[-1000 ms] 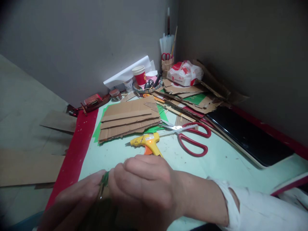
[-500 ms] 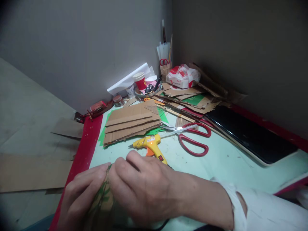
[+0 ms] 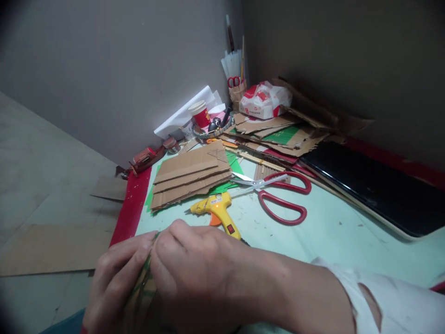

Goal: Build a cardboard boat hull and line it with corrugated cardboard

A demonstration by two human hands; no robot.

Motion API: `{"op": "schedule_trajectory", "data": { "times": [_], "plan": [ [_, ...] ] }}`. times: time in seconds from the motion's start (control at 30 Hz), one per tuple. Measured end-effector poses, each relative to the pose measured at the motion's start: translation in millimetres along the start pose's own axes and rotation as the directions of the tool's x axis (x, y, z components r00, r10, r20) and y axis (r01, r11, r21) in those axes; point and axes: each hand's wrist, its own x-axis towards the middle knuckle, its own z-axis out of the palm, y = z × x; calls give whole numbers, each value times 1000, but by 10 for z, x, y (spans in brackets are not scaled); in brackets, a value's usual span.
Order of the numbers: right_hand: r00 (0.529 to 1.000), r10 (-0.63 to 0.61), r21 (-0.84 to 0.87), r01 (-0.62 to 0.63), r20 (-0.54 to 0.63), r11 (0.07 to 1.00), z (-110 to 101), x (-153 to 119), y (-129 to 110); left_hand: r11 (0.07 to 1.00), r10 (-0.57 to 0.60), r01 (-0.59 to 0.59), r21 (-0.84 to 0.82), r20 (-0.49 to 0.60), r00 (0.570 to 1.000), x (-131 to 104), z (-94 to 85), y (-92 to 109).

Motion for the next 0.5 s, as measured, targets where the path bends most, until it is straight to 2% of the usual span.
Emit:
{"op": "schedule_trajectory", "data": {
  "times": [0.1,0.3,0.4,0.5],
  "plan": [
    [1000,21,10,-21,-6,1000,33,-19,8,999,51,-51,-10,61,997,-15,32,4],
    [992,56,32,-52,-112,998,130,-55,28,976,217,-216,25,-38,975,-32,120,-38],
    [994,36,11,-35,-105,999,133,-69,47,973,231,-231,16,-10,973,-45,123,-38],
    [997,6,-5,-6,-72,1000,101,-73,66,971,241,-240,11,-29,970,-70,125,-11]
  ]
}}
